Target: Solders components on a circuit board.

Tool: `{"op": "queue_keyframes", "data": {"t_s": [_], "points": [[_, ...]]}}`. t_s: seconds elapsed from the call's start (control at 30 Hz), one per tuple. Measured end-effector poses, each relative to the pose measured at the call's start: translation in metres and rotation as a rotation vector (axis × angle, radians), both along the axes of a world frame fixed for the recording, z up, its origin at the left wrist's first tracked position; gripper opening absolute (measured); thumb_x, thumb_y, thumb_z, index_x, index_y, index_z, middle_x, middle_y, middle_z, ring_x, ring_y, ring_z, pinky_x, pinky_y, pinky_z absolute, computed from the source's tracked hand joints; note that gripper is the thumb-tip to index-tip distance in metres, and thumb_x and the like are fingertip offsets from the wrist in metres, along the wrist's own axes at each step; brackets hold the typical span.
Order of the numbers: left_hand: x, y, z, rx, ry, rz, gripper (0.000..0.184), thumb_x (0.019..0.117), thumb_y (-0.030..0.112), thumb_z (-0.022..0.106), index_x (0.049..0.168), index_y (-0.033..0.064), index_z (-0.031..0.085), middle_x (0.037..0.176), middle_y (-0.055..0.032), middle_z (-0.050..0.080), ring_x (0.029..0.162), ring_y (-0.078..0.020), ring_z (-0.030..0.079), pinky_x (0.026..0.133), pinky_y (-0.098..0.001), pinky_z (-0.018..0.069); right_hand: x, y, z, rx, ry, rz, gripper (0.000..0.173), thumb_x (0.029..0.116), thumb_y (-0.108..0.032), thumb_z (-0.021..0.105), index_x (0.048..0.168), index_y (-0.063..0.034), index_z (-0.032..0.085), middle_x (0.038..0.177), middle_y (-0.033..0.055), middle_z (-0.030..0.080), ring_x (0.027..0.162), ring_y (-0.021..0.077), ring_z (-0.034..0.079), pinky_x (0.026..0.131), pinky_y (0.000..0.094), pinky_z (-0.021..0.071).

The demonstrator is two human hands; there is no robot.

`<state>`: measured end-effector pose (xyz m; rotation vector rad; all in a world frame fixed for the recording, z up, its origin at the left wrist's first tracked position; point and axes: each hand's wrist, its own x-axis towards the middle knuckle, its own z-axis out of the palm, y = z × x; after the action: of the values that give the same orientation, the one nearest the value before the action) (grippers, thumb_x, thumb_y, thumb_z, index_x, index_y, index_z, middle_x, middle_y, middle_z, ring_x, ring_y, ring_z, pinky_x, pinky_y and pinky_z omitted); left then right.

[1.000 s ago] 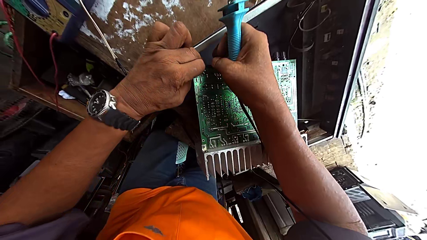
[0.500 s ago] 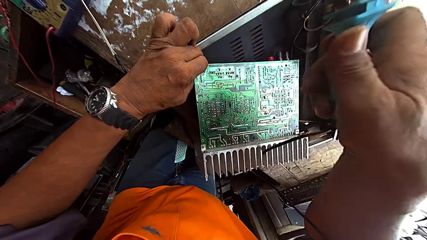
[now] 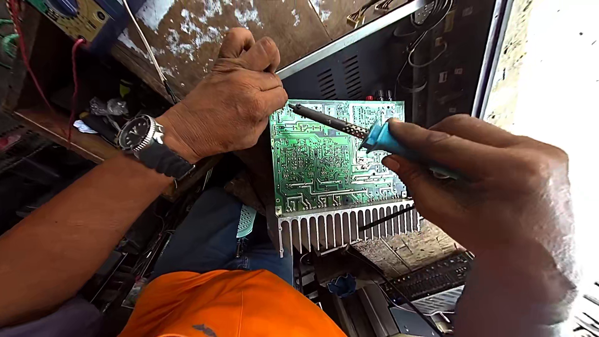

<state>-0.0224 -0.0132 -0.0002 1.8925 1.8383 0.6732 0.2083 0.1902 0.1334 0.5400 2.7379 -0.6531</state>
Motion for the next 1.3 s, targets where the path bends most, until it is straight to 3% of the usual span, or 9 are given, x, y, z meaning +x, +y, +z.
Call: {"op": "queue_keyframes", "data": {"t_s": [0.23, 0.43, 0.6, 0.67, 0.8, 0.93, 1.3], "points": [[0.000, 0.000, -0.003, 0.021, -0.006, -0.006, 0.025, 0.1007, 0.009, 0.045, 0.099, 0.0032, 0.070, 0.092, -0.0118, 0.068, 0.113, -0.0371, 0.054, 0.105, -0.0531, 0.0285, -0.007, 0.007, -0.018, -0.056, -0.001, 0.057, 0.036, 0.0989, -0.029, 0.064, 0.133, -0.0208, 0.071, 0.099, 0.0037, 0.068, 0.078, 0.0167, 0.064, 0.061, 0.0384, 0.0494], [-0.001, 0.000, -0.004, 0.026, -0.022, -0.017, 0.024, 0.0999, 0.008, 0.046, 0.096, 0.0023, 0.069, 0.091, -0.0125, 0.067, 0.114, -0.0376, 0.053, 0.105, -0.0536, 0.0277, 0.005, 0.032, -0.035, -0.300, -0.012, -0.010, 0.037, 0.0985, -0.031, 0.064, 0.129, -0.0128, 0.071, 0.102, -0.0008, 0.072, 0.084, 0.0032, 0.066, 0.072, 0.0208, 0.0563], [-0.002, 0.001, -0.003, 0.017, -0.031, -0.025, 0.024, 0.0995, 0.007, 0.044, 0.096, 0.0021, 0.067, 0.093, -0.0139, 0.066, 0.113, -0.0386, 0.053, 0.105, -0.0543, 0.0284, 0.010, 0.033, -0.043, -0.354, -0.024, -0.053, 0.036, 0.0998, -0.031, 0.063, 0.129, -0.0123, 0.071, 0.099, -0.0019, 0.069, 0.081, 0.0015, 0.064, 0.069, 0.0182, 0.0542], [-0.002, 0.000, -0.003, 0.009, -0.037, -0.025, 0.024, 0.0996, 0.006, 0.043, 0.097, 0.0016, 0.067, 0.094, -0.0144, 0.066, 0.113, -0.0388, 0.053, 0.103, -0.0536, 0.0297, 0.009, 0.030, -0.042, -0.293, -0.011, -0.031, 0.036, 0.1013, -0.032, 0.060, 0.130, -0.0130, 0.071, 0.097, -0.0007, 0.066, 0.078, 0.0030, 0.062, 0.065, 0.0203, 0.0519], [-0.002, 0.001, -0.003, 0.001, -0.057, -0.025, 0.025, 0.1001, 0.007, 0.044, 0.099, 0.0006, 0.068, 0.096, -0.0157, 0.068, 0.114, -0.0397, 0.054, 0.104, -0.0550, 0.0310, 0.004, 0.018, -0.027, -0.076, 0.078, 0.088, 0.034, 0.0990, -0.024, 0.065, 0.131, -0.0142, 0.072, 0.098, 0.0089, 0.067, 0.078, 0.0175, 0.063, 0.062, 0.0345, 0.0501], [-0.001, 0.001, -0.002, -0.006, -0.045, -0.030, 0.026, 0.1011, 0.008, 0.044, 0.100, -0.0004, 0.068, 0.096, -0.0169, 0.067, 0.112, -0.0407, 0.056, 0.103, -0.0563, 0.0317, -0.005, 0.003, -0.008, 0.080, 0.114, 0.192, 0.033, 0.0971, -0.019, 0.066, 0.129, -0.0159, 0.074, 0.094, 0.0117, 0.065, 0.079, 0.0253, 0.061, 0.062, 0.0392, 0.0461], [0.001, 0.001, -0.003, -0.002, 0.001, -0.052, 0.022, 0.0998, 0.007, 0.043, 0.095, -0.0011, 0.062, 0.092, -0.0177, 0.063, 0.111, -0.0421, 0.054, 0.102, -0.0563, 0.0339, -0.017, -0.012, -0.004, 0.156, 0.097, 0.271, 0.031, 0.0987, -0.018, 0.063, 0.128, -0.0159, 0.074, 0.090, 0.0116, 0.062, 0.078, 0.0279, 0.060, 0.059, 0.0409, 0.0423]]}}
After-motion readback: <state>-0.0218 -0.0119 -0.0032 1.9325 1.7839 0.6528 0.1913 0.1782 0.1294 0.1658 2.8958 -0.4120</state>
